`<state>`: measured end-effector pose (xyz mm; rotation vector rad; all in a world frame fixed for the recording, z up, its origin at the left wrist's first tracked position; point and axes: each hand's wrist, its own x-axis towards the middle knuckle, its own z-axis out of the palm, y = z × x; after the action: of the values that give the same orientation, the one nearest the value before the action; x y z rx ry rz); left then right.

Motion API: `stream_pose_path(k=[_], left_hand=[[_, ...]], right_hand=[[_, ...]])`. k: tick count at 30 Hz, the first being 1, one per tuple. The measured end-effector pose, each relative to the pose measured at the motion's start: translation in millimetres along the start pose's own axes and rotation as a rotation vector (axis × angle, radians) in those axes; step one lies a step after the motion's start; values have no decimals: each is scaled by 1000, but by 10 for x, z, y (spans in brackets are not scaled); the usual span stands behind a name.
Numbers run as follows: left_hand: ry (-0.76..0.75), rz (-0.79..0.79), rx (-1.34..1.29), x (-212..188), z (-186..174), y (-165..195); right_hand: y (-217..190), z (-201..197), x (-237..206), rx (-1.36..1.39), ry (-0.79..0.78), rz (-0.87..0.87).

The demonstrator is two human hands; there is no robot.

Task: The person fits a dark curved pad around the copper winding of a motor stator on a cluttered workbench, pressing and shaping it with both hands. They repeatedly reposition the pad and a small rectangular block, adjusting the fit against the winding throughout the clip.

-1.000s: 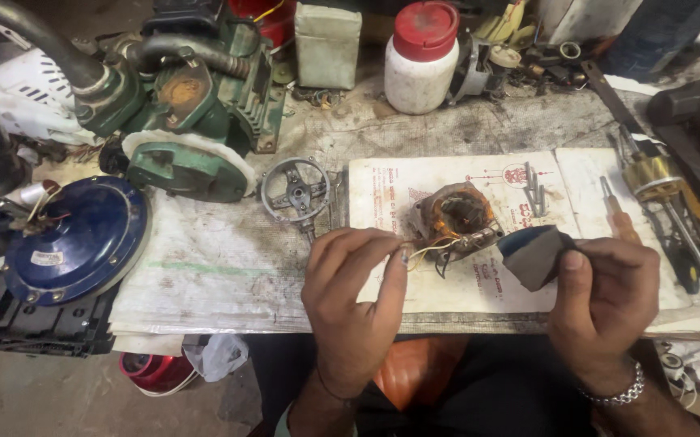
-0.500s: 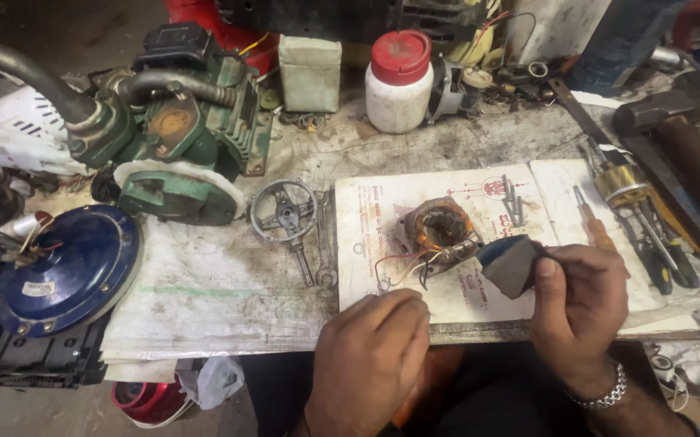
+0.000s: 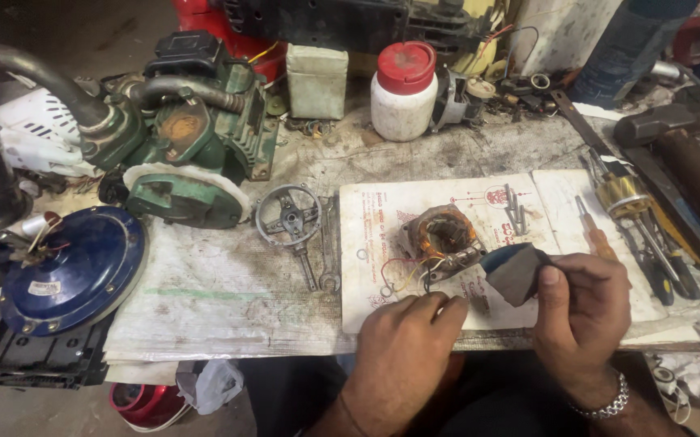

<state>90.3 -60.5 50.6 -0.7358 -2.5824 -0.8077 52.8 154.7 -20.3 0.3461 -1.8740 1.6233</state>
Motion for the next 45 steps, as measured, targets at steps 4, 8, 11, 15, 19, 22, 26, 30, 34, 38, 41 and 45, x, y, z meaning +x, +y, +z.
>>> stream_pose_path(k=[4,8,11,15,19,22,26,30,34,38,41,45], left_hand=[[161,-10,-58,21,50,76],[305,-51,-122,3,119,184],[373,-55,-107,-8,152,235],[292,-203,-182,65,145,175],[427,-134,1,73,56,100],[364,-86,-32,54,28,135],[327,72,-28,-4,40,201],[302,147,-12,-25,76,185],[262,149,-31,-62,108,185],[271,147,11,-47,147,205],[241,115,-33,-28,145,196],[212,38,-171,-9,150,169]], right_hand=[[8,-7,-7,-45,7,15],[26,-10,8,-24,-2,-20],[28,-15,13,-23,-16,-29],[20,-8,-4,-1,-2,-9],[21,-3,-3,-16,13,8],[26,-7,0,-1,7,8],[29,-8,-8,-5,4,-4],[12,-7,-14,-28,7,-2],[-5,7,-16,-32,14,7],[-2,7,-9,-15,2,-7],[15,-5,-1,-18,-8,-34],[41,-11,-16,-11,10,-16]])
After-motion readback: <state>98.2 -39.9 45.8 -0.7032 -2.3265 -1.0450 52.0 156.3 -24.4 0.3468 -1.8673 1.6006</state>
